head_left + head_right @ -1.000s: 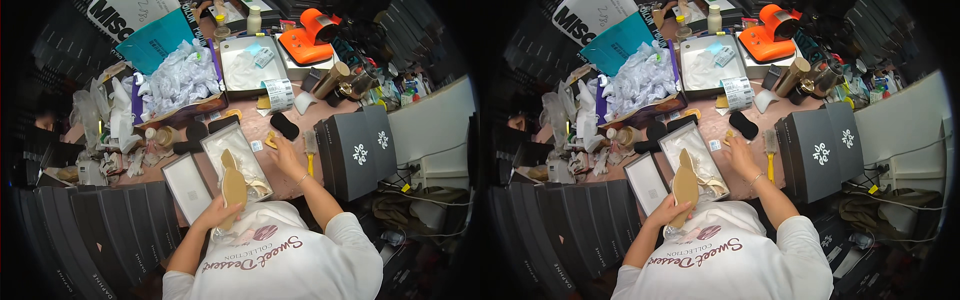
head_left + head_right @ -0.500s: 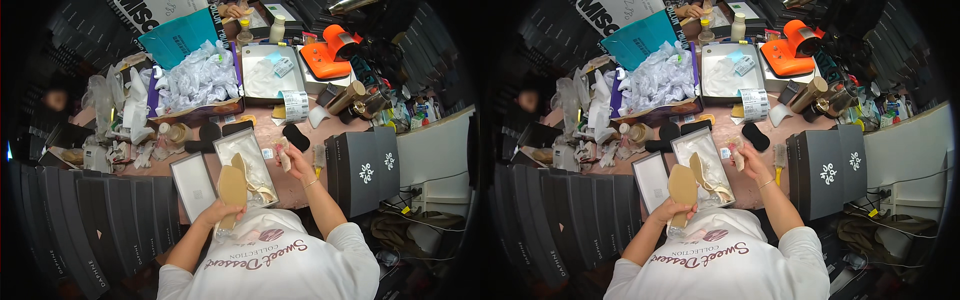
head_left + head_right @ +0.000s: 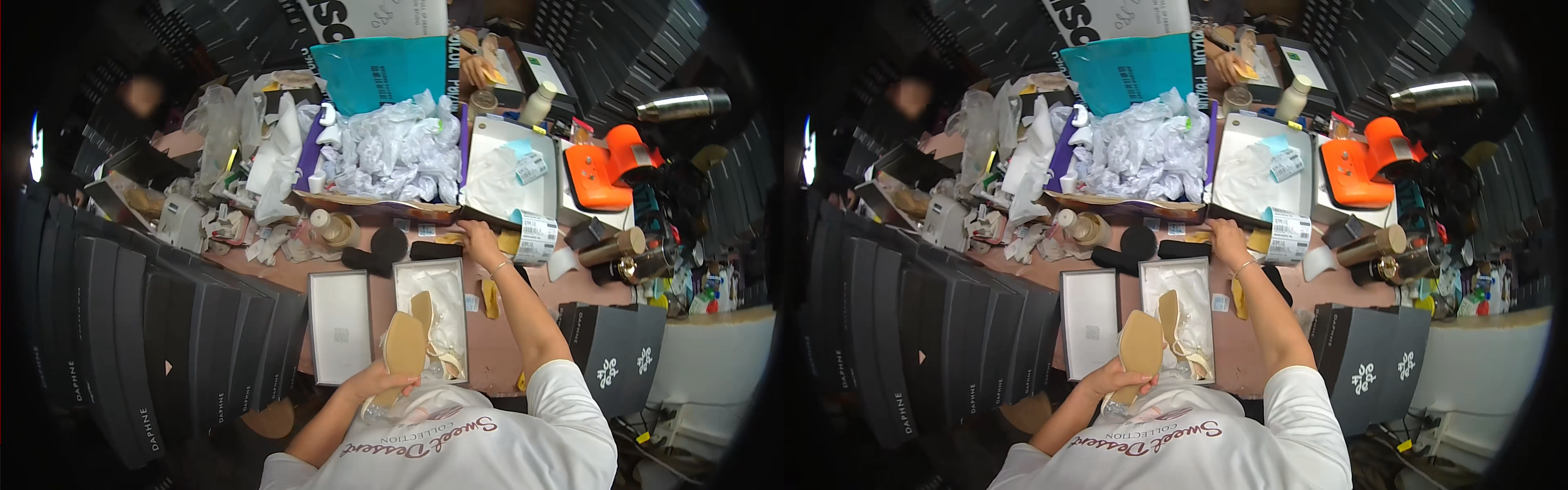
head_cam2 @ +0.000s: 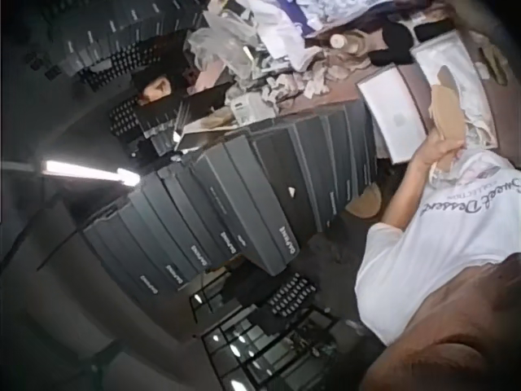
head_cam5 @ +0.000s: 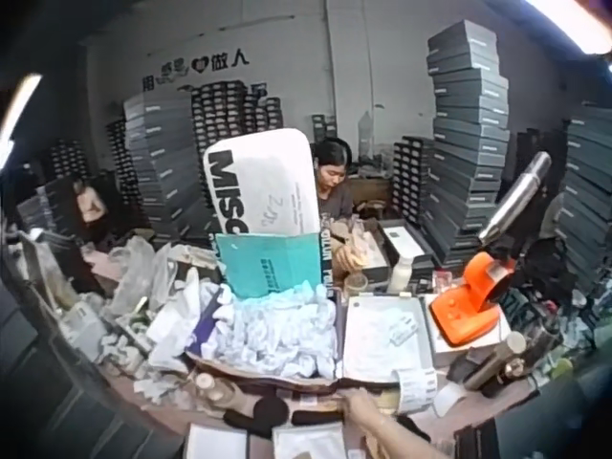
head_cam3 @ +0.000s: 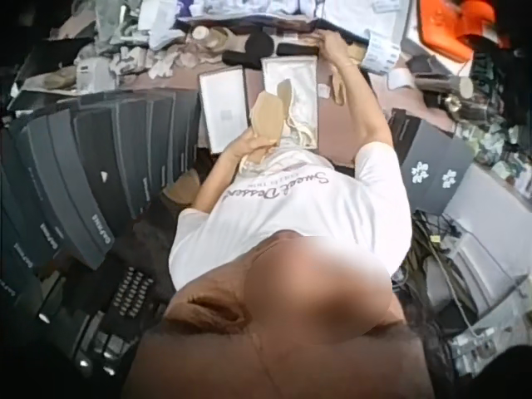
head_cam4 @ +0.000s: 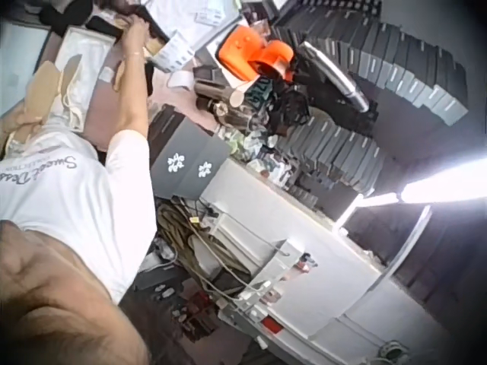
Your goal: Cleaning and preparing high-heeled shoes for final packaging in a manufacturing facility.
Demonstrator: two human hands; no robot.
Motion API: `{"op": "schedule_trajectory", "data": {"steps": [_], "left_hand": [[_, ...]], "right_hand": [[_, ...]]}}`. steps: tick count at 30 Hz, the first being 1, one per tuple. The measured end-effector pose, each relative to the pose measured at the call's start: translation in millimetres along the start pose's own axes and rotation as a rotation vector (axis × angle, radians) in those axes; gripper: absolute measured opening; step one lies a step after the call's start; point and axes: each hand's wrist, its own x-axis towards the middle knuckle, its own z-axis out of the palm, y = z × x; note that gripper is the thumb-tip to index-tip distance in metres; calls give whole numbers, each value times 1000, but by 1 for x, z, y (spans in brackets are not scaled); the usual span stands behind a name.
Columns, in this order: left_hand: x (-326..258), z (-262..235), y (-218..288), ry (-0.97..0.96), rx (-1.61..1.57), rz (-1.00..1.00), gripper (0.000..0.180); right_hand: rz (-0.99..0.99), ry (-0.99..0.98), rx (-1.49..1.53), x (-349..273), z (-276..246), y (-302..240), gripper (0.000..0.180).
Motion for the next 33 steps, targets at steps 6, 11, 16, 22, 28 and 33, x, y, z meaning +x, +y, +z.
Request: {"op": "schedule_trajectory", "data": {"steps": [6,11,16,22,28,33], "left_hand": [[-13,12,0,169,-109,90,12],[-5,-4,-4,53,-37,92,53],[-3,11,8,40,130,93,18],[-17,15,5,-19,233,50,13],[-34,23,-13,76,377,27,12],[-46,34,-14,89,205,49,10]], "right_hand": [[14,111,67,-3,15,20,39],[203,-149,1088,-77,-80,-83,37],[-48,-163,765,-163,-78,-189,23],[-141,161,458,-183,-72,-220,15],[-344,102,341,-199,-63,-240,14],[-226,174,333,-185,-59,-252,17]]}}
